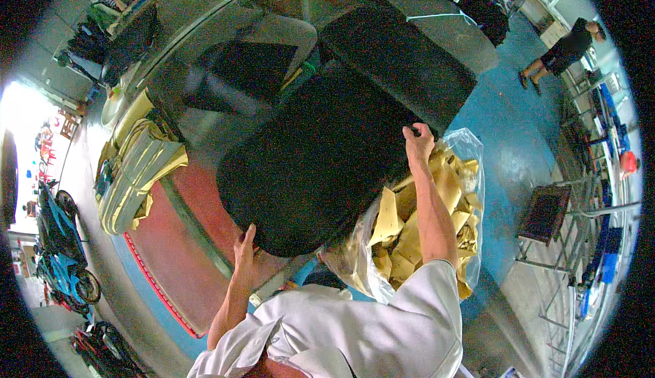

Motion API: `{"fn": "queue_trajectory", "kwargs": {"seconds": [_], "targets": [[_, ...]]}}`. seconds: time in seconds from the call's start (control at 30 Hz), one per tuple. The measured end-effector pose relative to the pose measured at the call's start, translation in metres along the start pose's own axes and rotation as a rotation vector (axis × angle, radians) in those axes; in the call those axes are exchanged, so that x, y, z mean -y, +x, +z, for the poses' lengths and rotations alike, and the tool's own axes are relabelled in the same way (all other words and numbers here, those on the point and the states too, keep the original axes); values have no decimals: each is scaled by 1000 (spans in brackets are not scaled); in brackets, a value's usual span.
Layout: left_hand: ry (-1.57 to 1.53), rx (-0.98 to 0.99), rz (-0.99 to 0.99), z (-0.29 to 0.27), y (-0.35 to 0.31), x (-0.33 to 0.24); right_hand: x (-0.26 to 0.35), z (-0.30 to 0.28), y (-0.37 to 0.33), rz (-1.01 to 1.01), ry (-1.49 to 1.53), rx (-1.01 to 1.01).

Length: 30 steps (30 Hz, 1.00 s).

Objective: The person places yellow foam inserts into black seat covers on a workbench. They smooth the material around the foam and stack the assembled units. The process involves repetitive folding and handling of the seat covers.

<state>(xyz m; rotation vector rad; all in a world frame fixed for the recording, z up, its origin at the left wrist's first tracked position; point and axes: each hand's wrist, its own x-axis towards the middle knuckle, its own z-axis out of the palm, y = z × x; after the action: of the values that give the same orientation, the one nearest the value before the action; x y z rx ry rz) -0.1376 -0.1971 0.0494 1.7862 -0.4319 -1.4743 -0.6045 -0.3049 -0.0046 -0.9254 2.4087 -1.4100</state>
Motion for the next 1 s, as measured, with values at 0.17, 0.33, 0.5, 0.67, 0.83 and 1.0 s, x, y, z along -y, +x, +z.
{"fn": "queue_trajectory", "kwargs": {"seconds": [0.17, 0.33, 0.5, 0.67, 0.83, 1.0], "targets": [[-133, -20, -79, -9, 16, 12, 26, -11, -31, 285, -51, 94], [-144, 58, -9, 3, 10, -3, -4, -5, -20, 514, 343, 339], [-138, 27, -157, -13, 41, 17, -3, -1, -18, 505, 505, 428], [-198, 6, -175, -2, 37, 10, 2, 6, -16, 585, 498, 368], [-277, 18, -71, -1, 45, 20, -37, 14, 5, 585, 411, 564], [-193, 71, -134, -3, 56, 15, -61, 15, 22, 567, 410, 329]]}}
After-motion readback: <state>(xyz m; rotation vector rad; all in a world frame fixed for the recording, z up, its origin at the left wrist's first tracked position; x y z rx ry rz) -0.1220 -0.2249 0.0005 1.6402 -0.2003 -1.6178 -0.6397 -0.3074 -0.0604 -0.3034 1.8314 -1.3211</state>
